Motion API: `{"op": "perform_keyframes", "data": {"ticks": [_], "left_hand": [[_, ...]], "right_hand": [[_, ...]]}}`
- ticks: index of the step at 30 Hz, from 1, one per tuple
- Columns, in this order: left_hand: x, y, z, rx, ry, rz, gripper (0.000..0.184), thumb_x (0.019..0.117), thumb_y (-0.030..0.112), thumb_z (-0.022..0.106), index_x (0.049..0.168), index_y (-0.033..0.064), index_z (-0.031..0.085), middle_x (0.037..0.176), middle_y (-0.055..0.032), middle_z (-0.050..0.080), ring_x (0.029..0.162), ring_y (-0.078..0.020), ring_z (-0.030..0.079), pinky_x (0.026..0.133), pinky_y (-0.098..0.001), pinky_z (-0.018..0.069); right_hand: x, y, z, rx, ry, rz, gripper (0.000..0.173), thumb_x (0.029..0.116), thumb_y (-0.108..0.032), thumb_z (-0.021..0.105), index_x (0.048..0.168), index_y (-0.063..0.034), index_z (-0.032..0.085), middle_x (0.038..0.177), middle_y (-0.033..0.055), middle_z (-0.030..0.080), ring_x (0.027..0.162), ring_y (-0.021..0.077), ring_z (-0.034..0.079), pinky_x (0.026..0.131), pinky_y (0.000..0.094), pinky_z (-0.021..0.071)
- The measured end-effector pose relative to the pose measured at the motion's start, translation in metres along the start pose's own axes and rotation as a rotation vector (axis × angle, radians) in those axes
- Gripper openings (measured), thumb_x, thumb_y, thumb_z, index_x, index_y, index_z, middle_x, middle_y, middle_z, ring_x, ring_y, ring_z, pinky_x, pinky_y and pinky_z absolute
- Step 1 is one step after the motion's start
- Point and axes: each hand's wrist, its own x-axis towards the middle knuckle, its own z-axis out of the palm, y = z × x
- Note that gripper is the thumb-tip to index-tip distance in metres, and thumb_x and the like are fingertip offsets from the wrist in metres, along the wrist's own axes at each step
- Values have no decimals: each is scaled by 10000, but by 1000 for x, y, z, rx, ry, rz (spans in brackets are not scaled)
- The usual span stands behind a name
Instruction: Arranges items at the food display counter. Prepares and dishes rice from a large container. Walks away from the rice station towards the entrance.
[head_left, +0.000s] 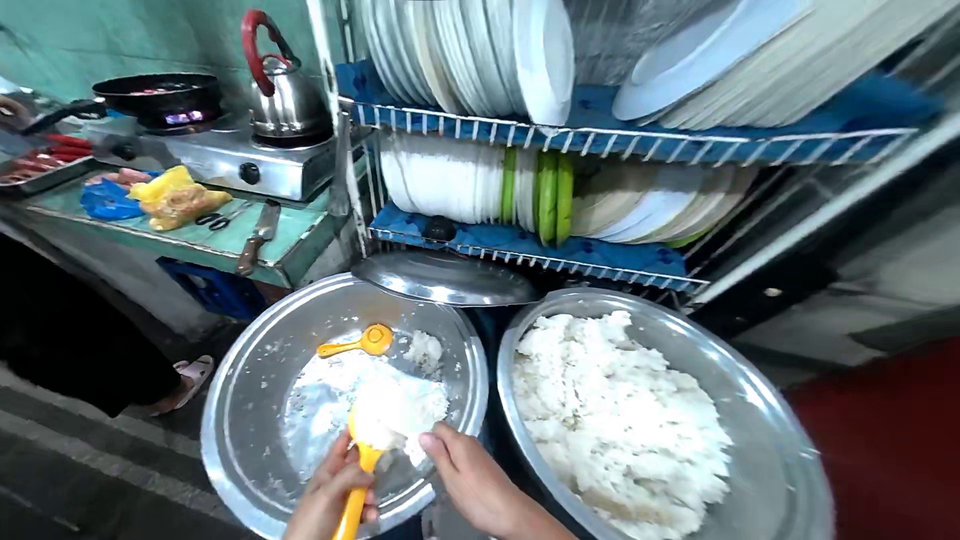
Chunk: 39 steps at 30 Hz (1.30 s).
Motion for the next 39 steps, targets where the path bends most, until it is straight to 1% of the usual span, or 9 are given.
{"op": "perform_keyframes", "data": {"ticks": [5, 9, 14, 16, 19, 22, 25, 33, 39], "left_hand": [[5, 8, -13, 81, 60, -28, 662, 872, -46, 491, 1499, 79, 320, 952, -48, 642, 587, -96, 610, 476, -248, 540], [12, 11, -18, -68, -52, -36, 430, 852, 8, 442, 1266, 119, 435, 751, 1, 621, 533, -57, 599, 462, -196, 521], [26, 8, -14, -116, -8, -127, 234, 935, 4, 371, 1132, 102, 450, 717, -11, 578, 502, -48, 575, 441, -174, 506], [28, 6, -14, -117, -32, -114, 235, 932, 6, 370, 1130, 106, 449, 741, -10, 589, 506, -40, 575, 445, -169, 510], [30, 9, -12, -109, -41, -96, 275, 935, 10, 363, 1175, 108, 453, 819, -26, 617, 517, -34, 572, 445, -162, 501], [34, 9, -11, -111, -62, -105, 302, 933, 17, 346, 1203, 118, 436, 925, -42, 637, 525, -24, 571, 440, -154, 492], [34, 7, -6, -114, -46, -114, 287, 947, 15, 334, 1191, 120, 444, 915, -38, 649, 525, -24, 578, 442, -153, 495], [32, 1, -2, -85, -70, -99, 257, 921, 20, 390, 1152, 110, 456, 838, -35, 627, 522, -39, 583, 446, -168, 507], [29, 3, -4, -27, 38, -54, 327, 901, -1, 427, 1212, 93, 468, 744, -24, 594, 516, -59, 573, 443, -188, 500]], "right_hand": [[-20, 21, -34, 99, 139, 48, 399, 1097, -397, 393, 1118, -49, 587, 816, 100, 580, 704, 236, 606, 681, 448, 526], [-41, 47, -59, 324, 302, 37, 250, 1069, -251, 464, 1121, -37, 583, 776, 50, 618, 622, 159, 638, 595, 342, 573], [-83, 82, -97, 497, 517, 75, 230, 1054, -198, 484, 1168, -12, 560, 765, 74, 673, 617, 195, 682, 582, 370, 603], [-96, 104, -106, 421, 535, 129, 278, 1043, -170, 487, 1272, -22, 539, 812, 79, 663, 635, 194, 673, 606, 371, 598], [-107, 133, -117, 91, 493, 285, 440, 1062, -238, 499, 1476, -91, 481, 916, 112, 666, 698, 226, 675, 680, 425, 596], [-102, 129, -127, -262, 389, 492, 478, 1081, -310, 475, 1536, -163, 462, 1064, 195, 711, 970, 370, 694, 905, 563, 528], [-83, 119, -127, -440, 312, 545, 487, 1095, -337, 427, 1569, -227, 424, 1184, 204, 701, 1128, 400, 663, 979, 589, 487], [-61, 121, -86, -701, 19, 479, 529, 1003, -208, 539, 1510, -85, 455, 1147, 220, 703, 1087, 418, 676, 929, 591, 510], [-84, 129, -93, -717, -27, 453, 501, 1067, -253, 482, 1546, -113, 443, 1182, 234, 699, 1117, 432, 667, 970, 596, 498]]}}
